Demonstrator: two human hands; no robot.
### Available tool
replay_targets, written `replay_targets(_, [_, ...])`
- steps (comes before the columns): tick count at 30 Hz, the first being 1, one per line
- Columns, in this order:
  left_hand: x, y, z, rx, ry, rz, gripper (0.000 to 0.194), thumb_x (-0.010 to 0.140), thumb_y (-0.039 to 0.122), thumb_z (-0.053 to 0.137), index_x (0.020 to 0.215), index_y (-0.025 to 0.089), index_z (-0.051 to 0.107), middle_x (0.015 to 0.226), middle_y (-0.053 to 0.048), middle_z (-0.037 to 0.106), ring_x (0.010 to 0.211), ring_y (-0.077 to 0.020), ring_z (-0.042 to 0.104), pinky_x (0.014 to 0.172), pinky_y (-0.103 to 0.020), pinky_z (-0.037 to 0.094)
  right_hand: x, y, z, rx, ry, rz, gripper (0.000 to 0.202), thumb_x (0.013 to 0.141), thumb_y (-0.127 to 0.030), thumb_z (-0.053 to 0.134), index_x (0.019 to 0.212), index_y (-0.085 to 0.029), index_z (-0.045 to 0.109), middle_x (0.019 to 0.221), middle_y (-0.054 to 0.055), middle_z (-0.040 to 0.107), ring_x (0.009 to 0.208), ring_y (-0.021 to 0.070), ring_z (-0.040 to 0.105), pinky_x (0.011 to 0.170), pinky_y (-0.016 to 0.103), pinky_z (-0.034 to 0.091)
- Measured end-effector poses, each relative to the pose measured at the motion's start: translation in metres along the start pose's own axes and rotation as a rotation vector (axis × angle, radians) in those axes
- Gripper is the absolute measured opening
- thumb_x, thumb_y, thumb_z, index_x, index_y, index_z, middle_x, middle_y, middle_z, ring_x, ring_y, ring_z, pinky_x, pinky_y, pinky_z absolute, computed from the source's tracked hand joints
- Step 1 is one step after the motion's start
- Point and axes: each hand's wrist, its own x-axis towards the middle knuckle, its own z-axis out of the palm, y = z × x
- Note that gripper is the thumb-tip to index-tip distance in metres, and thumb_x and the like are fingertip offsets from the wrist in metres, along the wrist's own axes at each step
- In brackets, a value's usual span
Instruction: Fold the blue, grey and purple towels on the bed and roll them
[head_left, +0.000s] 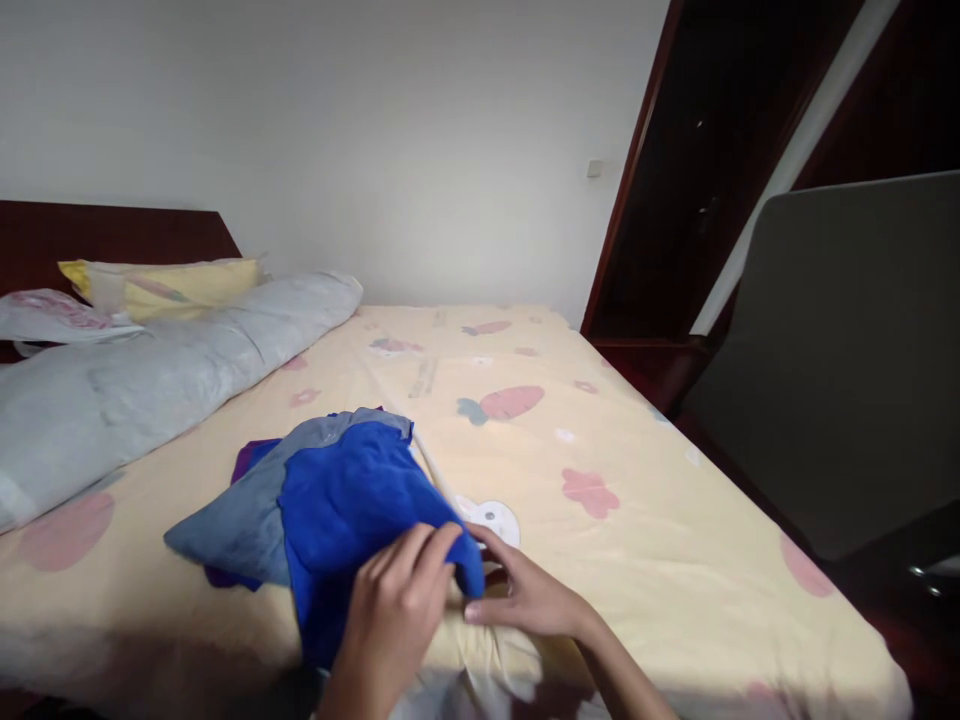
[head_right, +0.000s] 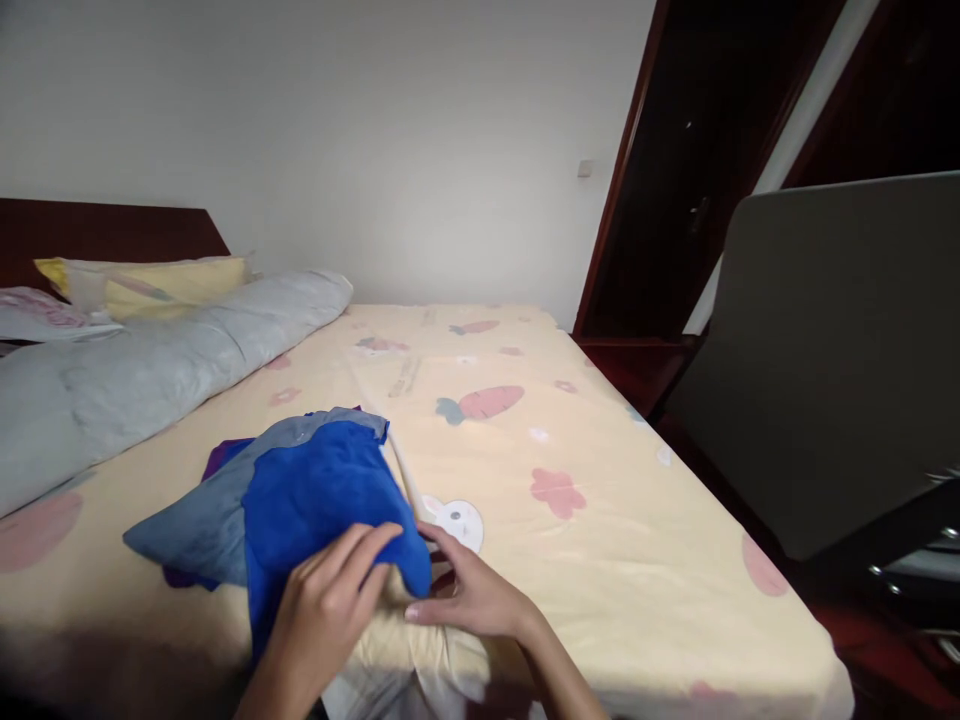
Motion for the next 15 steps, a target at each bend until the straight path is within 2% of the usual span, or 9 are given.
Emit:
replay_targets(2, [-0.002, 0.021, 0.004, -0.041, -0.118, 0.056, 0.030, 0.094, 0.022, 0.046, 0.119, 0.029, 0.060, 0.099, -0.007, 0.073, 0.083, -0.0206, 0.072, 0.072, -0.030, 0.057, 0.000, -0.003, 0.002, -0.003, -0.056, -0.044, 0.037, 0.076, -0.028, 0.074, 0.111, -0.021, 0.065, 0.103, 0.002, 0.066, 0.092, 0.0204, 0.061, 0.084, 0.031, 0.050])
replay_targets(4, [-0.003, 0.031, 0.005, -0.093, -0.230, 0.043, 0.028, 0.092, 0.022, 0.049, 0.115, 0.030, 0.062, 0.098, -0.005, 0.073, 0.085, -0.0202, 0.072, 0.073, -0.029, 0.057, -0.001, -0.005, -0.002, -0.021, 0.003, -0.079, 0.018, 0.081, -0.022, 0.061, 0.097, -0.019, 0.070, 0.090, 0.001, 0.068, 0.089, 0.0205, 0.062, 0.084, 0.031, 0.049])
replay_targets(7, [-0.004, 0.022, -0.001, -0.211, -0.337, -0.042, 0.024, 0.091, 0.026, 0.054, 0.111, 0.033, 0.065, 0.097, -0.001, 0.073, 0.089, -0.0178, 0.071, 0.078, -0.024, 0.055, -0.006, -0.009, -0.019, -0.041, 0.154, -0.097, 0.022, 0.082, -0.018, 0.054, 0.096, -0.020, 0.071, 0.091, 0.002, 0.070, 0.090, 0.0216, 0.063, 0.085, 0.031, 0.049])
replay_targets(9, [-0.006, -0.001, -0.007, -0.324, -0.417, -0.103, 0.028, 0.086, 0.033, 0.062, 0.114, 0.034, 0.065, 0.100, 0.001, 0.074, 0.089, -0.0162, 0.069, 0.079, -0.021, 0.053, -0.013, -0.012, -0.035, -0.049, 0.297, -0.127, 0.022, 0.081, -0.020, 0.056, 0.098, -0.021, 0.071, 0.096, 0.003, 0.070, 0.093, 0.0223, 0.064, 0.086, 0.032, 0.049])
replay_targets(11, [-0.012, -0.037, -0.014, -0.380, -0.475, -0.223, 0.037, 0.081, 0.039, 0.067, 0.117, 0.032, 0.064, 0.101, 0.002, 0.074, 0.089, -0.0167, 0.068, 0.080, -0.021, 0.052, -0.021, -0.015, -0.053, -0.047, 0.494, -0.177, 0.021, 0.080, -0.023, 0.059, 0.098, -0.022, 0.071, 0.101, 0.004, 0.071, 0.097, 0.0233, 0.063, 0.088, 0.032, 0.049])
replay_targets(13, [-0.021, -0.078, -0.018, -0.225, -0.374, -0.496, 0.029, 0.088, 0.046, 0.053, 0.103, 0.026, 0.066, 0.089, 0.000, 0.074, 0.085, -0.0198, 0.069, 0.077, -0.027, 0.052, -0.030, -0.017, -0.070, -0.027, 0.717, -0.222, 0.023, 0.080, -0.026, 0.062, 0.101, -0.023, 0.071, 0.108, 0.005, 0.069, 0.102, 0.0241, 0.062, 0.089, 0.033, 0.049])
replay_targets(15, [-0.033, -0.117, -0.019, 0.094, -0.342, -0.773, 0.043, 0.092, 0.055, 0.039, 0.079, 0.023, 0.065, 0.071, -0.002, 0.071, 0.078, -0.0270, 0.070, 0.073, -0.035, 0.050, -0.038, -0.020, -0.084, 0.009, 0.891, -0.241, 0.028, 0.081, -0.030, 0.063, 0.107, -0.023, 0.070, 0.112, 0.006, 0.067, 0.100, 0.0239, 0.061, 0.085, 0.032, 0.050])
